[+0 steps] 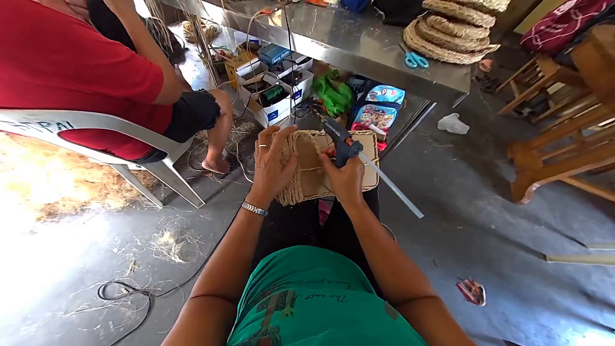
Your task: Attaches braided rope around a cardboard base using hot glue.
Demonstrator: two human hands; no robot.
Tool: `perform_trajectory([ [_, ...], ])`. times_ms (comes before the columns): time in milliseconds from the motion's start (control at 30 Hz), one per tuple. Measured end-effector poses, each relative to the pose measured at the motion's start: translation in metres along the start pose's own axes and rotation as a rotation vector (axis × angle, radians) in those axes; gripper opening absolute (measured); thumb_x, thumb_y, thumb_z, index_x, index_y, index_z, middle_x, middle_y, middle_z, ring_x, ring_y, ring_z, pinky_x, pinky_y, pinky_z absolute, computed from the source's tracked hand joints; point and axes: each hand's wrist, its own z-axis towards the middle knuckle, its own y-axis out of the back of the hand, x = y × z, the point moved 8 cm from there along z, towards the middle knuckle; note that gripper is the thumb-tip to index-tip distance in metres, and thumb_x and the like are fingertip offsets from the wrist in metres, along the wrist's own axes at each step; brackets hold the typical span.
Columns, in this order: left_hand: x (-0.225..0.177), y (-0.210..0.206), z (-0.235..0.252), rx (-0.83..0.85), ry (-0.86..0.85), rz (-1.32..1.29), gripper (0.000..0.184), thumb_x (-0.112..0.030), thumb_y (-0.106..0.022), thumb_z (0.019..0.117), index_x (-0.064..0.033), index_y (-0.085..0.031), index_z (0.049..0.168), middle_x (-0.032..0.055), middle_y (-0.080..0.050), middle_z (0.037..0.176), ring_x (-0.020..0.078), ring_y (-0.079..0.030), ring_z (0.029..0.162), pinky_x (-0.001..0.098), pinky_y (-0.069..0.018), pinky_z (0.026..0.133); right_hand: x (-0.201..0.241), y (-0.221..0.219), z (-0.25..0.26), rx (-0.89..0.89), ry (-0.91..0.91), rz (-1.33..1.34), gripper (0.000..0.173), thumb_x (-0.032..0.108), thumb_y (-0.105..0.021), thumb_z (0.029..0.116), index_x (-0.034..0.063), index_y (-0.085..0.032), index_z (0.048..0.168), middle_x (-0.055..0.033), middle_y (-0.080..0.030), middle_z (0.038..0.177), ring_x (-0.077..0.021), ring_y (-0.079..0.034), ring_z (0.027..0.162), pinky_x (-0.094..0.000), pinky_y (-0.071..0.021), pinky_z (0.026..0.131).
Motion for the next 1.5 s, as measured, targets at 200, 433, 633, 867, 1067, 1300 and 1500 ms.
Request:
perform_trajectory([
  [200,-0.006,0.0,0.017,0.0,-0.012,0.072,0.034,-0.036,-0.06,0.0961,-0.0291,-0.068,0.128,0.0087,-0.057,0.128,0.0292,-0.052,0.122,0.0532,-0.0414,0.097,-0.005,0.0,-0.006,0.033,-0.149,0.107,0.026,0.021,-0.074,0.0965,0.0091,-0.063,0.116,-0.0067,-0.072,0.098,-0.0165,-0.068,0.07,-0.0346,-0.0588,0.059],
  [433,-0.011,-0.002,0.036,0.017,-0.014,0.015,0.018,-0.031,-0.059,0.1019,-0.0191,-0.072,0.109,0.0055,-0.06,0.11,0.0166,-0.06,0.101,0.0359,-0.0523,0.086,-0.001,-0.003,-0.019,0.093,-0.312,0.32,0.027,0.021,-0.075,0.0957,0.0098,-0.063,0.117,-0.0061,-0.074,0.1,-0.0171,-0.071,0.075,-0.0337,-0.0612,0.066],
  [633,0.003,0.0,0.042,0.075,-0.004,-0.036,0.018,-0.026,-0.057,0.1018,-0.0169,-0.071,0.11,0.0059,-0.061,0.102,0.0166,-0.059,0.091,0.0368,-0.0495,0.081,-0.009,-0.018,-0.029,0.11,-0.398,0.449,0.028,0.02,-0.075,0.0952,0.0098,-0.064,0.118,-0.0071,-0.075,0.102,-0.0172,-0.072,0.079,-0.033,-0.0618,0.07],
  [867,-0.001,0.004,0.042,0.138,-0.13,0.058,0.025,-0.022,-0.05,0.1052,-0.0219,-0.073,0.115,0.0066,-0.061,0.111,0.0181,-0.062,0.097,0.0401,-0.0533,0.082,-0.012,-0.024,-0.029,0.06,-0.396,0.473,0.027,0.017,-0.076,0.0944,0.0089,-0.064,0.118,-0.0069,-0.075,0.103,-0.0169,-0.072,0.079,-0.0325,-0.0618,0.071],
  [1067,0.011,0.01,0.04,0.123,-0.144,0.08,0.025,-0.015,-0.048,0.1029,-0.0177,-0.072,0.109,0.007,-0.059,0.109,0.0177,-0.06,0.098,0.0359,-0.0517,0.084,-0.014,-0.029,-0.029,0.035,-0.35,0.401,0.026,0.019,-0.076,0.0951,0.0111,-0.065,0.117,-0.0057,-0.075,0.1,-0.0153,-0.071,0.073,-0.0297,-0.0605,0.063],
  [1300,0.014,0.014,0.034,0.083,-0.085,0.064,0.025,-0.019,-0.046,0.1047,-0.0148,-0.066,0.119,0.0094,-0.061,0.107,0.0203,-0.062,0.092,0.0398,-0.0525,0.079,-0.007,-0.036,-0.025,0.048,-0.254,0.366,0.025,0.015,-0.075,0.0956,0.0087,-0.064,0.117,-0.0052,-0.076,0.106,-0.0154,-0.073,0.076,-0.0315,-0.0624,0.068],
  [1500,0.01,0.011,0.034,0.111,-0.142,0.027,0.027,-0.023,-0.048,0.105,-0.0159,-0.071,0.116,0.0088,-0.063,0.114,0.0208,-0.062,0.105,0.0416,-0.0521,0.088,0.001,-0.033,-0.025,0.103,-0.25,0.35,0.025,0.015,-0.074,0.0959,0.0083,-0.063,0.118,-0.0055,-0.076,0.103,-0.0161,-0.072,0.073,-0.0318,-0.0613,0.063],
])
